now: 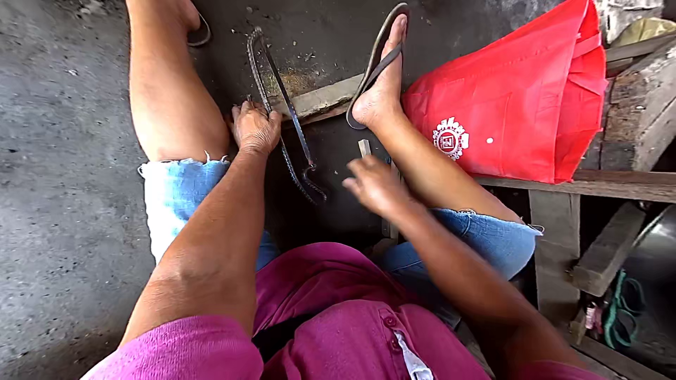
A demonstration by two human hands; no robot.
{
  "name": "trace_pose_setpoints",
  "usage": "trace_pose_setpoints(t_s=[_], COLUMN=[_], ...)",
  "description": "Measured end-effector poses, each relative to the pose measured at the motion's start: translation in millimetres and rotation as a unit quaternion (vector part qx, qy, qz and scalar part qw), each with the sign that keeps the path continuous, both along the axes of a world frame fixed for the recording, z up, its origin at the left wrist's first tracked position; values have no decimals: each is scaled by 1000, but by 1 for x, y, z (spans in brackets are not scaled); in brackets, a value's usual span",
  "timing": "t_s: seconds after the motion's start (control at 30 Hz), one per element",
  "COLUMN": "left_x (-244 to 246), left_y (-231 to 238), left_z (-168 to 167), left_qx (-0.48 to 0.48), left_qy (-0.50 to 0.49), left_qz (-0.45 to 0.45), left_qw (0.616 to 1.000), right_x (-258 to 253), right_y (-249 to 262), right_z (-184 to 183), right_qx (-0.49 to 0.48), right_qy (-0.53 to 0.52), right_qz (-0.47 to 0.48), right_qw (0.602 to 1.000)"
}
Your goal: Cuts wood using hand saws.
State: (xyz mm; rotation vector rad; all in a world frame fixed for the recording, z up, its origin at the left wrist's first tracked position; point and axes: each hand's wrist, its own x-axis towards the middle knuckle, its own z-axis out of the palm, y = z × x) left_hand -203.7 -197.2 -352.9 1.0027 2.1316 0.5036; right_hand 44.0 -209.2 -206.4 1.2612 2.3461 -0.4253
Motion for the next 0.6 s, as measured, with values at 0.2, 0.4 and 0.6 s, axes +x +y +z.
trace_pose_setpoints(t_s=[0.2, 0.4, 0.6], left_x=[1, 0, 0], left_y=[-3, -5, -6], left_z=[1, 0, -4], left_qx=[5, 17, 25], left_qy=[17, 12, 6], left_qz=[-20, -26, -27], left_qw=[1000, 999, 999], right_x=[52, 57, 82], right_y=[112, 152, 157], right_z=[57, 15, 8], right_qx=[8, -44, -80], right_qy=[-57, -18, 119], right_qz=[-225, -256, -367], right_qw=[973, 965, 919])
